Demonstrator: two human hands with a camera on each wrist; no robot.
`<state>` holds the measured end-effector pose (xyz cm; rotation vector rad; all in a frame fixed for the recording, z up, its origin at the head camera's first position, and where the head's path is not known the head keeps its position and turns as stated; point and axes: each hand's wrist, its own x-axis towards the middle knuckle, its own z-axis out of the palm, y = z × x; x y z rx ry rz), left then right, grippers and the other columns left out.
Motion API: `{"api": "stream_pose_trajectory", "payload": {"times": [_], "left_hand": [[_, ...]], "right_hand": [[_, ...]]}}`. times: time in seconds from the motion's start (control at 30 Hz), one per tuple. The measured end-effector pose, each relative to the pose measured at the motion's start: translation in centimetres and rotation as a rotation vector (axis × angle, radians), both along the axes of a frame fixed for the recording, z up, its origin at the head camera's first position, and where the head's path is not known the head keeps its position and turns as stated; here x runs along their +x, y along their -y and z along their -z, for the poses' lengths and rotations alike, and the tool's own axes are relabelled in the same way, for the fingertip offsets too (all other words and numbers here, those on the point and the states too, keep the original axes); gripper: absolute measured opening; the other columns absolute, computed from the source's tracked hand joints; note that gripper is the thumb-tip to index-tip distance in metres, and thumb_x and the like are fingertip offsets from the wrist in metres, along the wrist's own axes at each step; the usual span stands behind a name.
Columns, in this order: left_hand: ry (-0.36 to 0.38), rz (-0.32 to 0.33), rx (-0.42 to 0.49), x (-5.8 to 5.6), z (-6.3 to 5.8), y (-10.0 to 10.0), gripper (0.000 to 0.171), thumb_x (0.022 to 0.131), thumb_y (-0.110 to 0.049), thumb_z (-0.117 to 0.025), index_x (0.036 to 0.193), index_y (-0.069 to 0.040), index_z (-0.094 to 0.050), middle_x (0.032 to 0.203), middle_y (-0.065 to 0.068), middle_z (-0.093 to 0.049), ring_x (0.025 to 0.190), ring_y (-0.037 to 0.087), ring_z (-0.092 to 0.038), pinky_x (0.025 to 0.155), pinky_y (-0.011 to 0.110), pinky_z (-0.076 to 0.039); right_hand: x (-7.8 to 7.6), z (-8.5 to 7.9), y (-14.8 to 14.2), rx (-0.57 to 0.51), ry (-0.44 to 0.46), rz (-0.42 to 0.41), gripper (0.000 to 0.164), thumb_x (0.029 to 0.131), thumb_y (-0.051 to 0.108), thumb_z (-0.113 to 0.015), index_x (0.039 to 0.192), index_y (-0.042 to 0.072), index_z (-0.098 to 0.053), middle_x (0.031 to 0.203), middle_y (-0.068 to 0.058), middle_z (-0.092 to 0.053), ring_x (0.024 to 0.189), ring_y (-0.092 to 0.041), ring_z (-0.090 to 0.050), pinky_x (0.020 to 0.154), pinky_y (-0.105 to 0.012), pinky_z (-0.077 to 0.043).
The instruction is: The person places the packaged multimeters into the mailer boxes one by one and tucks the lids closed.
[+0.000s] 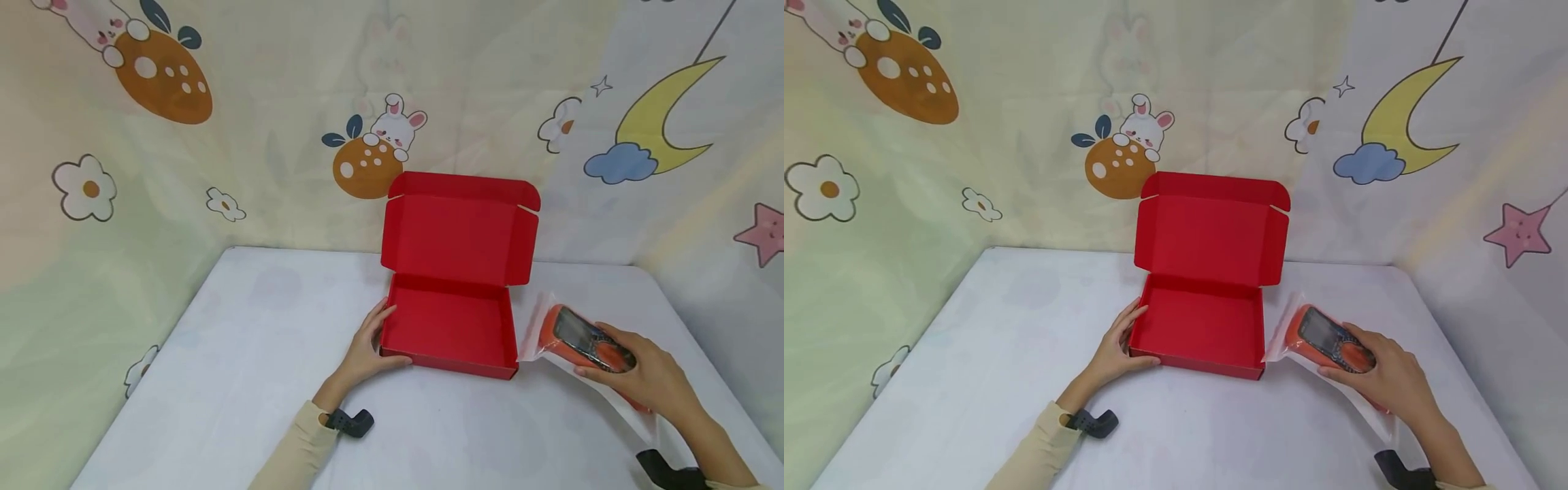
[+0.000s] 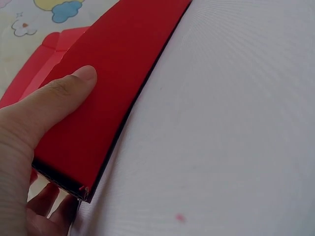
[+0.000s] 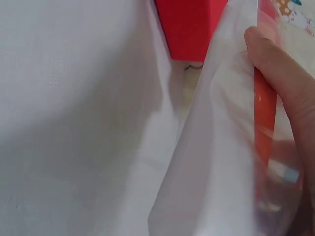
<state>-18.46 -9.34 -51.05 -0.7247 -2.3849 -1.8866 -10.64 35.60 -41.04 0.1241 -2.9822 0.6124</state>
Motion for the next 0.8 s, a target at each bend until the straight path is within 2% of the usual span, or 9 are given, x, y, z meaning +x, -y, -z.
{"api": "stream_pose_trajectory", "payload": {"times": [0.13,0.33,0.63,0.8], "left_hand": [[0.01,-0.001,-0.018,0.1,0.1,0.2,0.088,0.075,-0.016,-0.085,0.149,-0.019,-0.039,0.161,0.0,-0.02,0.143,0.026,-0.029,0.1,0.041,-0.048],[-0.007,-0.012,-0.028,0.1,-0.1,-0.1,0.089,0.075,-0.019,-0.085,0.15,-0.018,-0.038,0.161,0.002,-0.021,0.143,0.027,-0.029,0.101,0.043,-0.047],[0.013,-0.001,-0.024,0.3,0.0,-0.5,0.094,0.074,-0.022,-0.086,0.152,-0.018,-0.033,0.161,-0.001,-0.02,0.141,0.023,-0.032,0.102,0.04,-0.047],[0.009,-0.02,-0.038,0.3,-0.4,0.0,0.093,0.074,-0.018,-0.085,0.152,-0.017,-0.034,0.161,0.0,-0.021,0.142,0.024,-0.031,0.102,0.043,-0.047]], "right_hand": [[0.5,-0.3,1.5,-0.009,0.005,0.0,0.092,0.068,0.047,-0.086,0.136,-0.004,-0.05,0.122,-0.036,-0.053,0.095,-0.043,-0.052,0.067,-0.057,-0.05],[0.3,-0.7,3.7,0.0,-0.043,-0.056,0.091,0.065,0.048,-0.087,0.132,-0.003,-0.055,0.117,-0.034,-0.057,0.09,-0.038,-0.055,0.064,-0.051,-0.052],[-0.4,-0.2,5.6,0.074,-0.063,-0.078,0.092,0.065,0.054,-0.084,0.131,-0.003,-0.056,0.117,-0.034,-0.058,0.093,-0.043,-0.057,0.071,-0.064,-0.051],[-1.2,-0.2,6.9,0.081,-0.053,-0.087,0.092,0.067,0.053,-0.084,0.134,-0.002,-0.053,0.121,-0.034,-0.055,0.101,-0.046,-0.052,0.08,-0.067,-0.045]]}}
